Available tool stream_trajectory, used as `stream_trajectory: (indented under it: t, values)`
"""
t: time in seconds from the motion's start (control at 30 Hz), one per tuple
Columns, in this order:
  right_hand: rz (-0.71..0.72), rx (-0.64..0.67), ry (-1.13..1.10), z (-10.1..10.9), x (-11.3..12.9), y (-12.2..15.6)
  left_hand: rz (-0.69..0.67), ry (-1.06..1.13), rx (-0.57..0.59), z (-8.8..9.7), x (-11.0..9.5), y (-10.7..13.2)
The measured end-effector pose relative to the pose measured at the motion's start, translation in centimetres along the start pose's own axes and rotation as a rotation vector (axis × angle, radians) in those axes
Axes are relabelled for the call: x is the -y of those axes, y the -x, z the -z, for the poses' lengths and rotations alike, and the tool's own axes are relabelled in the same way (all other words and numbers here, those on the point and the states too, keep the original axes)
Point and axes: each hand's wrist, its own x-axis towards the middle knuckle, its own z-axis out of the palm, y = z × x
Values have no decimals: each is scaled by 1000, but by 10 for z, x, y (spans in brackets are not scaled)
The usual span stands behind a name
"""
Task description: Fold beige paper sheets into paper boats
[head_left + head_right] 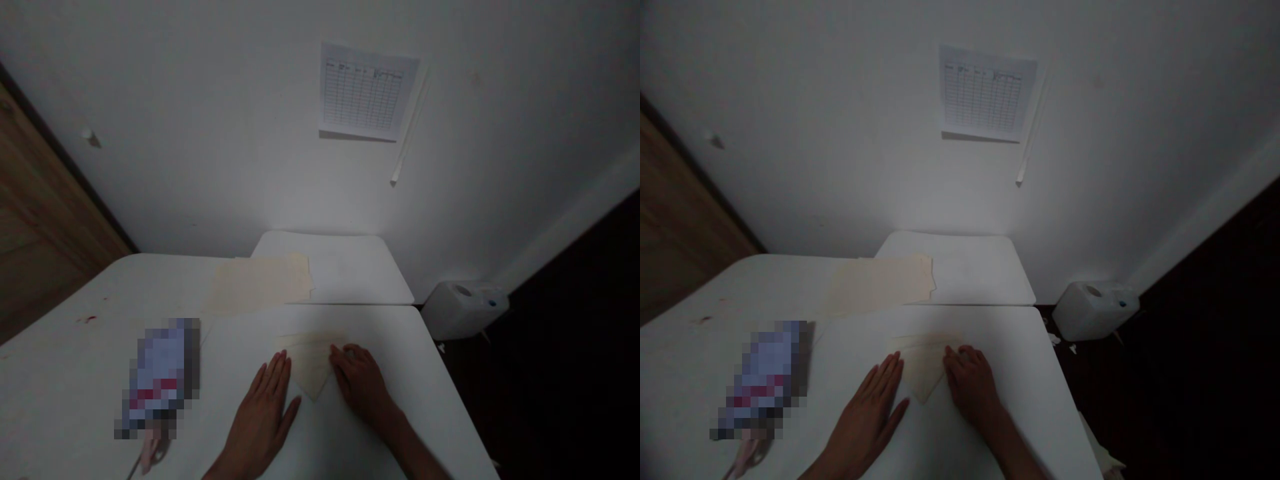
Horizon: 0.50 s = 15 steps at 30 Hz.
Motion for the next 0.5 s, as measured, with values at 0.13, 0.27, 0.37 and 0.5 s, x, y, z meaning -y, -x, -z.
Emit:
stream_trajectory:
  t: [0.13,0.27,0.37,0.5]
  values:
    - [-49,-13,42,5,-14,7,8,-12,3,2,-1,0]
    - [-60,-25,29,6,-15,8,45,-19,-18,2,-1,2]
    - [-64,-33,22,5,-14,7,57,-42,-32,1,-1,3]
    - [-73,-37,35,3,-14,9,71,-55,-47,3,1,5]
